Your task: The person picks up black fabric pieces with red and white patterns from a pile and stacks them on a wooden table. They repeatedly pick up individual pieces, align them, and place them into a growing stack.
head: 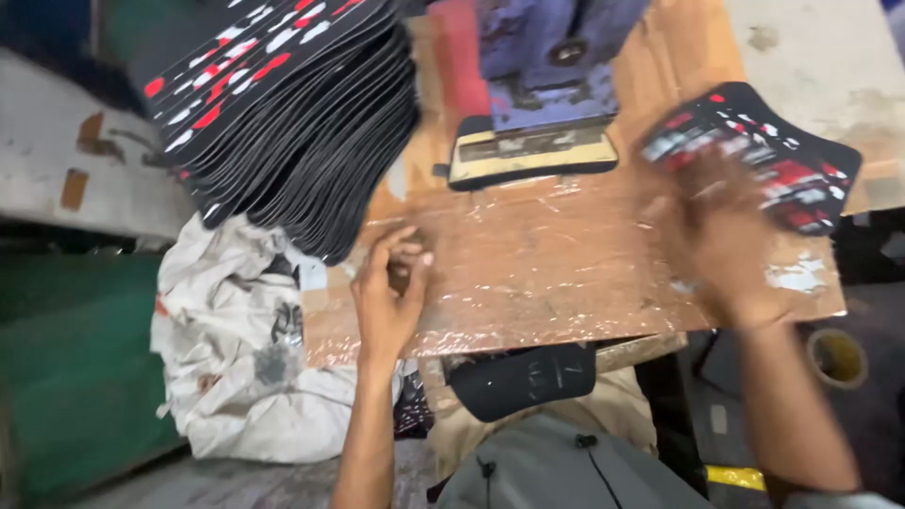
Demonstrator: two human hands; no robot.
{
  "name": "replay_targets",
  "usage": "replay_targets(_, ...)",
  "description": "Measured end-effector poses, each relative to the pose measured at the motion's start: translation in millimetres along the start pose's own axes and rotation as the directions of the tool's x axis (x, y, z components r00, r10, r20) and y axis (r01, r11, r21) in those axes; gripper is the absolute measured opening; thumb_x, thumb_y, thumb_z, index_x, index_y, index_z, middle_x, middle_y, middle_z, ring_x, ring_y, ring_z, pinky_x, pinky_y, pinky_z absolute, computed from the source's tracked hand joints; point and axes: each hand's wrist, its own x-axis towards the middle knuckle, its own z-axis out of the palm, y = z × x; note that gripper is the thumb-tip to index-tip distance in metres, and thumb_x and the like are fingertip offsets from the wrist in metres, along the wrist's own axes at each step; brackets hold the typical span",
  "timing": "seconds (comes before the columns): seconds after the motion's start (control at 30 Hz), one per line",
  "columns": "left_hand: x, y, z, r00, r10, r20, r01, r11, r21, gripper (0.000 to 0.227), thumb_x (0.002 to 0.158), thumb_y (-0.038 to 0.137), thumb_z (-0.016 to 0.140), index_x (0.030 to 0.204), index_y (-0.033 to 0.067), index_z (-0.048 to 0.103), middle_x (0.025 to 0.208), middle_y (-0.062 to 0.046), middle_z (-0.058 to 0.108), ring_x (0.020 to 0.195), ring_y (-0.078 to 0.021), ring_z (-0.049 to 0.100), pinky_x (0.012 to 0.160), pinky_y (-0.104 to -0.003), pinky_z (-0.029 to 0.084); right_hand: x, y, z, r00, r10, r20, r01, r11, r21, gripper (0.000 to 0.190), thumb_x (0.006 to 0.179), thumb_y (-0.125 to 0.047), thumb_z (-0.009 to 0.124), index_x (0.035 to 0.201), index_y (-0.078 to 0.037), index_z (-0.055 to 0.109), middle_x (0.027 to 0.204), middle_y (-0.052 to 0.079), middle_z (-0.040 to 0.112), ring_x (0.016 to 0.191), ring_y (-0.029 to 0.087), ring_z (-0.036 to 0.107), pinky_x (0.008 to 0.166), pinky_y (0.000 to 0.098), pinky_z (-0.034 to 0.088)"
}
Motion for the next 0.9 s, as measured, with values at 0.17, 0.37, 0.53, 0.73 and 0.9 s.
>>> replay_targets(0.17,-4.9,-18.0,16.5,1.0,0.012,0.014,-0.013,0.999,0.052,0.03,0.091,0.008,0.076,0.12,0.0057,0.069,0.091,-0.005,0.074,0.072,-0.0107,0.066,0.061,-0.024,0.05,-45.8,-87.9,27.7,0.979,-0.183,0.088,0.182,0.983,0.017,0.058,0.088,-0.04,0.069,0.128,0.001,0.064,0.146,0.024,0.053,0.14,0.042,0.047,0.115,0.0585,0.035)
replay_targets(0.37,-5.9,-17.5,13.6,0.999,-0.041,-0.003,0.041,0.998,0.047,0.034,0.09,0.009,0.077,0.123,0.0063,0.068,0.09,-0.003,0.075,0.068,-0.0103,0.062,0.058,-0.025,0.048,-30.5,-108.9,34.0,0.977,-0.207,0.046,0.199,0.969,0.147,0.052,0.09,-0.034,0.071,0.131,-0.002,0.065,0.144,0.018,0.057,0.139,0.036,0.049,0.117,0.0551,0.035)
replay_targets(0.53,16.3,-19.4,16.4,0.999,-0.031,-0.017,0.03,0.999,-0.04,0.049,0.09,0.01,0.077,0.136,0.007,0.06,0.092,-0.002,0.076,0.073,-0.0077,0.066,0.063,-0.024,0.051,-32.7,-108.2,34.0,0.978,-0.203,0.052,0.195,0.972,0.131,0.047,0.091,-0.03,0.071,0.129,-0.005,0.067,0.141,0.016,0.059,0.138,0.035,0.051,0.118,0.053,0.035)
replay_targets(0.73,81.8,-33.4,47.6,0.979,-0.025,0.202,0.022,1.0,0.018,0.062,0.092,0.017,0.08,0.144,0.006,0.048,0.075,-0.004,0.073,0.058,-0.0094,0.069,0.057,-0.025,0.054,-33.5,-108.4,36.6,0.981,-0.189,0.048,0.18,0.972,0.149,0.047,0.091,-0.031,0.07,0.129,-0.004,0.067,0.141,0.017,0.059,0.137,0.034,0.05,0.118,0.0523,0.034)
replay_targets(0.9,109.6,-63.2,80.9,0.879,-0.171,0.445,0.354,0.859,-0.37,0.053,0.094,0.006,0.067,0.142,0.0063,0.045,0.084,-0.006,0.07,0.061,-0.0128,0.07,0.05,-0.027,0.057,-34.4,-105.8,40.4,0.98,-0.193,0.049,0.185,0.972,0.146,0.046,0.092,-0.031,0.07,0.13,-0.005,0.066,0.144,0.016,0.058,0.141,0.034,0.048,0.12,0.053,0.032)
